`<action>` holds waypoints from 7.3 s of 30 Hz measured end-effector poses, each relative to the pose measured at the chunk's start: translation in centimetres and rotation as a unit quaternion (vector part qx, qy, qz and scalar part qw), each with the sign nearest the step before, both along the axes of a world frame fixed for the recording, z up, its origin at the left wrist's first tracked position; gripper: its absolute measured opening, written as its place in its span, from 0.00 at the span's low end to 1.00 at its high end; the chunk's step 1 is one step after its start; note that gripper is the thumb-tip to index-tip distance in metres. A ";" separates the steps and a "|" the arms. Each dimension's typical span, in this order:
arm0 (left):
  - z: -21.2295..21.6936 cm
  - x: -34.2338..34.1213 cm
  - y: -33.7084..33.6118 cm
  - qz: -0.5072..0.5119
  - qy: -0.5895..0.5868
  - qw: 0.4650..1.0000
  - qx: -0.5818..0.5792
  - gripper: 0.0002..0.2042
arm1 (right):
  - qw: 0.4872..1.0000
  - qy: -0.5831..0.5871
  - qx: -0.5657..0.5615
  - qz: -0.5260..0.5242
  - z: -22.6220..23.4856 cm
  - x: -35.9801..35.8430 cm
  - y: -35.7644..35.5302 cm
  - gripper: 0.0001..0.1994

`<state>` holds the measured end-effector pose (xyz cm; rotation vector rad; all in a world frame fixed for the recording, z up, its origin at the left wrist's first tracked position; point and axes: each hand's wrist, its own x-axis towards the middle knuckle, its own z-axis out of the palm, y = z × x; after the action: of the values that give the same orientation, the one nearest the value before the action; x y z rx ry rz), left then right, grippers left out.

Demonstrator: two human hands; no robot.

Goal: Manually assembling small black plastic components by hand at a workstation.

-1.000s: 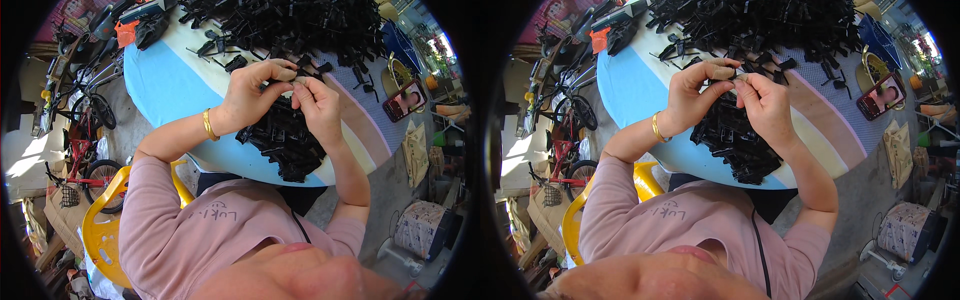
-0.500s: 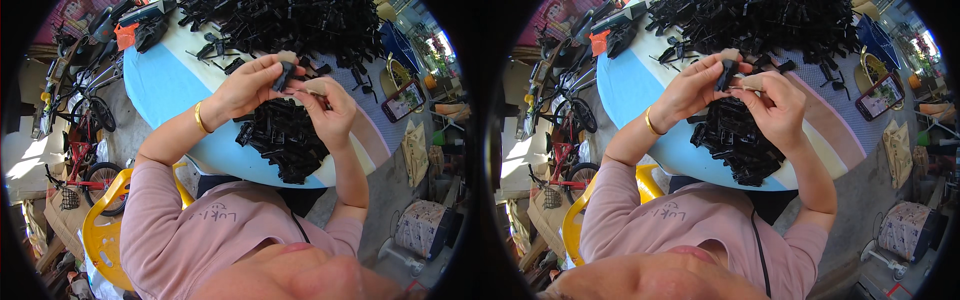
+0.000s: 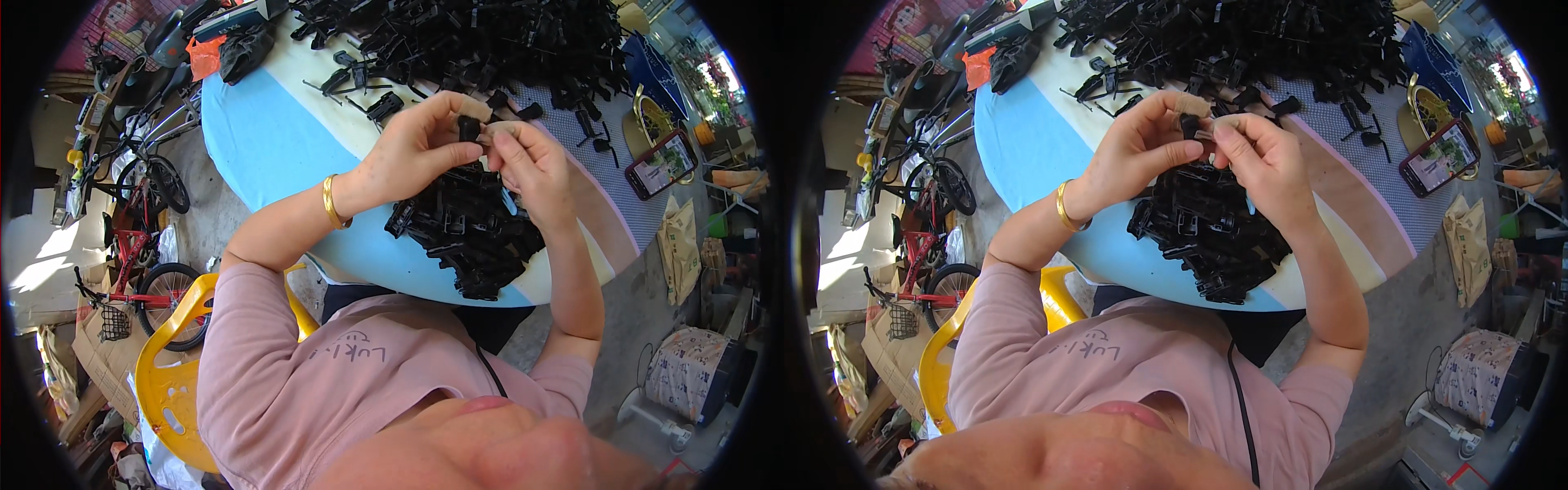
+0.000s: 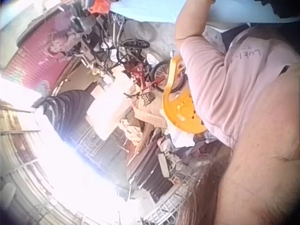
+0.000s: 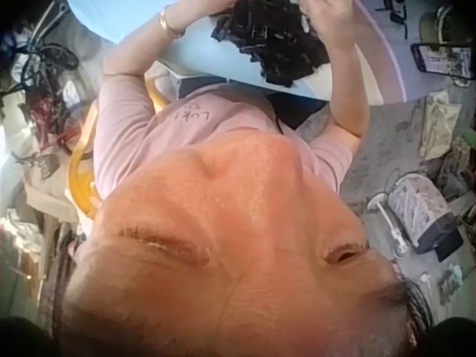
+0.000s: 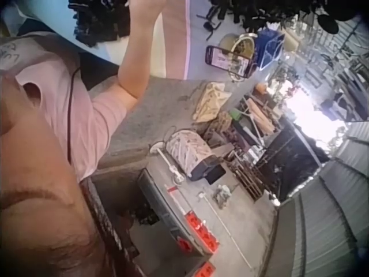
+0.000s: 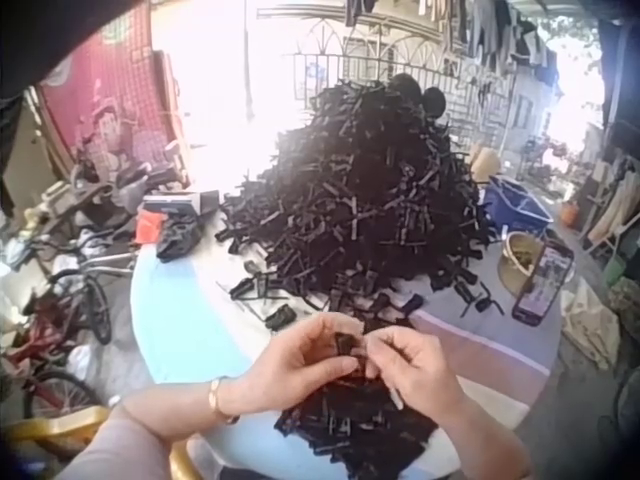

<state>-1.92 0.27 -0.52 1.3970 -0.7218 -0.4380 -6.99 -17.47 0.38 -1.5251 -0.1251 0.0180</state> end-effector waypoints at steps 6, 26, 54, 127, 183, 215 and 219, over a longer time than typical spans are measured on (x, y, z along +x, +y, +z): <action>-0.1 -0.1 0.0 0.022 -0.002 1.000 -0.019 0.16 | 0.993 -0.063 -0.099 -0.010 -0.3 -0.3 0.6 0.09; 2.2 3.5 2.8 0.050 -0.249 0.955 0.156 0.18 | 0.985 -0.060 -0.163 0.011 0.6 0.9 -2.5 0.09; -2.5 6.6 2.6 0.167 -0.354 0.858 0.332 0.17 | 0.902 -0.279 -0.323 -0.061 -1.3 0.4 0.2 0.07; 0.2 -1.0 -0.6 0.000 -0.140 0.990 0.024 0.25 | 0.977 -0.147 -0.140 -0.069 -0.9 -0.5 0.4 0.13; 2.1 0.1 0.5 0.074 -0.310 0.943 0.097 0.29 | 0.935 -0.272 -0.194 -0.119 0.1 0.1 -1.0 0.08; -0.5 -0.3 -0.1 0.061 -0.059 0.996 -0.041 0.14 | 0.971 -0.156 -0.177 -0.048 0.1 -0.7 0.6 0.06; -0.4 -0.5 0.1 0.086 -0.113 0.989 0.038 0.13 | 0.964 -0.170 -0.195 -0.063 -0.1 -0.8 1.0 0.07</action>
<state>-2.45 0.38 -0.91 1.5836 -0.7670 -0.1746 -7.84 -16.45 0.31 -1.9174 -0.3136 -0.3398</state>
